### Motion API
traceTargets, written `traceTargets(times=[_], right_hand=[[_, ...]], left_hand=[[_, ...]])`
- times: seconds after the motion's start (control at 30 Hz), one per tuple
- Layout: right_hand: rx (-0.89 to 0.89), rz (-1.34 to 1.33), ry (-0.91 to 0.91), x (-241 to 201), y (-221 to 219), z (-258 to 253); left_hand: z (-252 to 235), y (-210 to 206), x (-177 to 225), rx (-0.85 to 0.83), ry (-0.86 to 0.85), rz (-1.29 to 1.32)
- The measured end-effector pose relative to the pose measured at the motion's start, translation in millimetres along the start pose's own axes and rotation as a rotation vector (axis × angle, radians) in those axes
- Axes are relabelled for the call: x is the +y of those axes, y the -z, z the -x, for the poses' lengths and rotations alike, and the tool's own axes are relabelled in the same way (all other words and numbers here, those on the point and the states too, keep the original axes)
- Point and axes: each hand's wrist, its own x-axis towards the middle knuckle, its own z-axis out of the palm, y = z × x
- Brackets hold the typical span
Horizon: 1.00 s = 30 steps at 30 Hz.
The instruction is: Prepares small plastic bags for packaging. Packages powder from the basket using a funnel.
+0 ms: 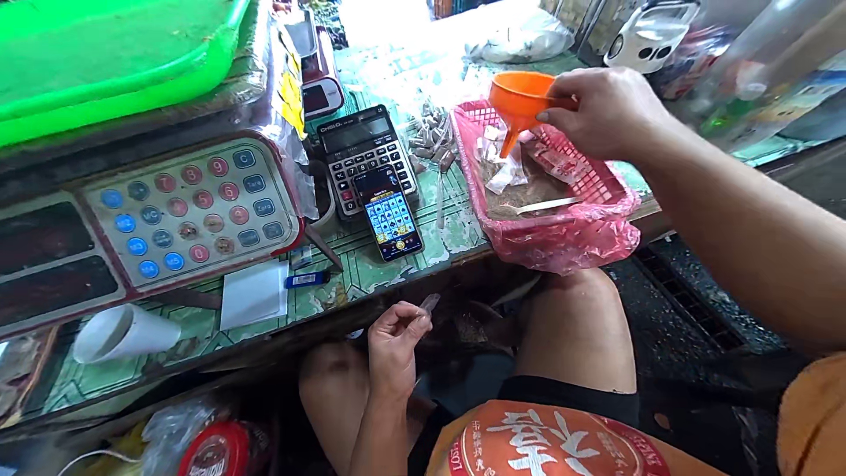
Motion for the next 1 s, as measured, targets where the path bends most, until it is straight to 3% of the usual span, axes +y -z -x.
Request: traceTargets(times=[0.1,0.27,0.4,0.7,1.0], right_hand=[[0.055,0.001,0.109,-9,-5,26],[0.158,-0.086,0.092,-15,1,50],[0.253,-0.331,0.012,-26,2,76],[0.209,-1.01,0.033,-71,-36,148],[0.162,-1.216,-0.002,-77,-60,182]], left_hand=[[0,1,1,0.037,-0.004,-0.013],[-4,0,5,0.021,-0.042,-0.027],[-4,0,7,0.002,-0.062,-0.025],[-5,-4,12,-0.038,-0.132,-0.086],[2,-8,18,-0.102,-0.115,-0.106]])
